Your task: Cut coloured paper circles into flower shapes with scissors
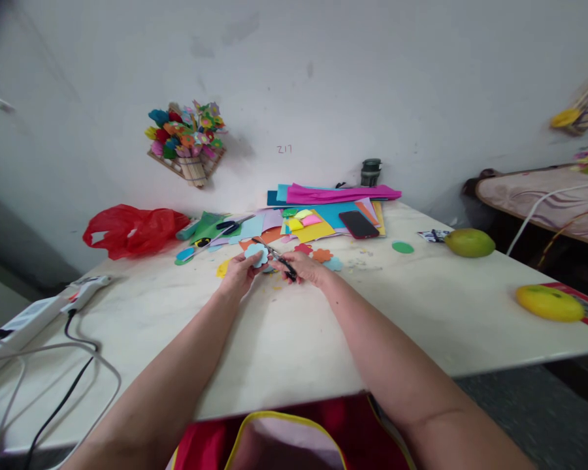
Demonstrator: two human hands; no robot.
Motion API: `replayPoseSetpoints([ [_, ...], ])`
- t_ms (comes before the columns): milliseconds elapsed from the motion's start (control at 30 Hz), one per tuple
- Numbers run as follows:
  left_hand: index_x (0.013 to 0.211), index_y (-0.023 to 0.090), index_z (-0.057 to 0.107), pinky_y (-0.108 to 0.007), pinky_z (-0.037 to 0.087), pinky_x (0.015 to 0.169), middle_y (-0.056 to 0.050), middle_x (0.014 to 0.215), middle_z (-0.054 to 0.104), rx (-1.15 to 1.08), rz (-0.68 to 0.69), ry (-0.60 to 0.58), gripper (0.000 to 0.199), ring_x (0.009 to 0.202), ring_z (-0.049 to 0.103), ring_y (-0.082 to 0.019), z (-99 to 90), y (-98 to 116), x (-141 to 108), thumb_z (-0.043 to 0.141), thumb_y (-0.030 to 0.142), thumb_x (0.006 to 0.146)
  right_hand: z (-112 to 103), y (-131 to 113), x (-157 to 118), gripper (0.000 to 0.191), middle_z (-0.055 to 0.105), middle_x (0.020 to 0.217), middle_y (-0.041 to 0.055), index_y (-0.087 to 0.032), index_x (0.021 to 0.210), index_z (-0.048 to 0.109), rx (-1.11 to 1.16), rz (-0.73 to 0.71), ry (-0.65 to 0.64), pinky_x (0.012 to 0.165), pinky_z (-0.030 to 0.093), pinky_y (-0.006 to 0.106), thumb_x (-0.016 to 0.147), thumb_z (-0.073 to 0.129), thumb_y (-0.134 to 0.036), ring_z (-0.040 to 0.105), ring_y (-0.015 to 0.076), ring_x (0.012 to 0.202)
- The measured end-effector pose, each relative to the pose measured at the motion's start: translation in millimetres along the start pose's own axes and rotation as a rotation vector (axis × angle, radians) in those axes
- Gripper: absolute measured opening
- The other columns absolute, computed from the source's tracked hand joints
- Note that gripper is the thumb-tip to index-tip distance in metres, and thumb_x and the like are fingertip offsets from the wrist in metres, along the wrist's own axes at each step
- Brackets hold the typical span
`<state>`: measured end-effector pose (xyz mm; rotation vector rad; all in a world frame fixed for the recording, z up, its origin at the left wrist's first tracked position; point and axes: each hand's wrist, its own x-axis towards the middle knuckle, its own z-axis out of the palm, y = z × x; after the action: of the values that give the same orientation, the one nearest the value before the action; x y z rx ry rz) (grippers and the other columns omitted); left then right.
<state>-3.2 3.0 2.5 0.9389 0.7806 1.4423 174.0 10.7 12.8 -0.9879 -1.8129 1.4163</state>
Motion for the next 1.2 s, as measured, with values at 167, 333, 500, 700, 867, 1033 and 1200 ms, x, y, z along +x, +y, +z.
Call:
replayPoseSetpoints([
  [167, 0.079, 0.009, 0.066, -0.025, 0.054, 0.064, -0.009, 0.08, 0.068, -0.01, -0.005, 0.028, 0.024, 0.073, 0.066, -0.017, 0.6, -1.0, 0.3, 0.077, 0.018, 0.059, 0.8, 2.0, 0.5, 0.031, 0.056, 0.055, -0.0021, -0.016, 0.071, 0.055, -0.01, 0.005, 0.002, 0.031, 0.03, 0.015, 0.074, 0.062, -0.046, 0.05, 0.0054, 0.04],
  [333, 0.075, 0.008, 0.065, -0.026, 0.054, 0.065, -0.009, 0.078, 0.068, -0.043, -0.012, 0.089, 0.019, 0.072, 0.067, -0.018, 1.7, -2.7, 2.2, 0.074, 0.013, 0.059, 3.4, 4.1, 1.6, 0.032, 0.056, 0.055, -0.0023, -0.016, 0.071, 0.055, -0.016, -0.013, 0.004, 0.03, 0.029, 0.015, 0.075, 0.06, -0.047, 0.048, 0.0054, 0.039],
  [500, 0.075, 0.009, 0.063, -0.028, 0.054, 0.067, -0.008, 0.075, 0.068, -0.04, -0.016, 0.115, 0.018, 0.069, 0.066, -0.017, 6.1, -0.7, -0.3, 0.073, 0.013, 0.059, 6.3, 4.7, 2.2, 0.031, 0.056, 0.055, -0.0023, -0.016, 0.072, 0.055, 0.022, -0.003, 0.004, 0.03, 0.029, 0.016, 0.074, 0.062, -0.045, 0.05, 0.0061, 0.04],
  [700, 0.073, 0.01, 0.064, -0.026, 0.053, 0.065, -0.007, 0.074, 0.068, -0.036, -0.006, 0.147, 0.017, 0.067, 0.065, -0.016, 7.1, -1.2, -1.2, 0.073, 0.014, 0.06, 9.3, 5.7, 3.0, 0.028, 0.056, 0.055, -0.0028, -0.016, 0.075, 0.054, 0.047, -0.003, 0.004, 0.029, 0.027, 0.016, 0.073, 0.063, -0.042, 0.05, 0.0064, 0.04],
  [867, 0.071, 0.01, 0.064, -0.026, 0.052, 0.066, -0.006, 0.072, 0.068, -0.062, 0.021, 0.144, 0.018, 0.065, 0.064, -0.014, 7.0, -3.2, -0.5, 0.074, 0.016, 0.058, 12.5, 4.4, 1.7, 0.026, 0.055, 0.056, -0.0033, -0.017, 0.077, 0.055, 0.065, -0.015, 0.013, 0.03, 0.027, 0.015, 0.075, 0.059, -0.042, 0.051, 0.0066, 0.041],
  [1033, 0.071, 0.011, 0.064, -0.027, 0.052, 0.067, -0.005, 0.07, 0.067, -0.065, 0.032, 0.168, 0.016, 0.063, 0.062, -0.013, 7.9, -4.1, -0.5, 0.074, 0.016, 0.059, 15.2, 1.6, 0.8, 0.027, 0.054, 0.056, -0.0036, -0.017, 0.077, 0.055, 0.072, -0.015, 0.017, 0.03, 0.028, 0.016, 0.075, 0.058, -0.044, 0.051, 0.0071, 0.042],
  [1200, 0.069, 0.011, 0.063, -0.025, 0.052, 0.065, -0.003, 0.066, 0.066, -0.076, 0.037, 0.168, 0.018, 0.058, 0.06, -0.011, 8.5, -4.6, -0.8, 0.075, 0.016, 0.058, 16.3, 3.3, 1.9, 0.028, 0.054, 0.056, -0.0034, -0.017, 0.08, 0.055, 0.075, -0.021, 0.018, 0.03, 0.028, 0.015, 0.076, 0.058, -0.044, 0.051, 0.0069, 0.042],
])
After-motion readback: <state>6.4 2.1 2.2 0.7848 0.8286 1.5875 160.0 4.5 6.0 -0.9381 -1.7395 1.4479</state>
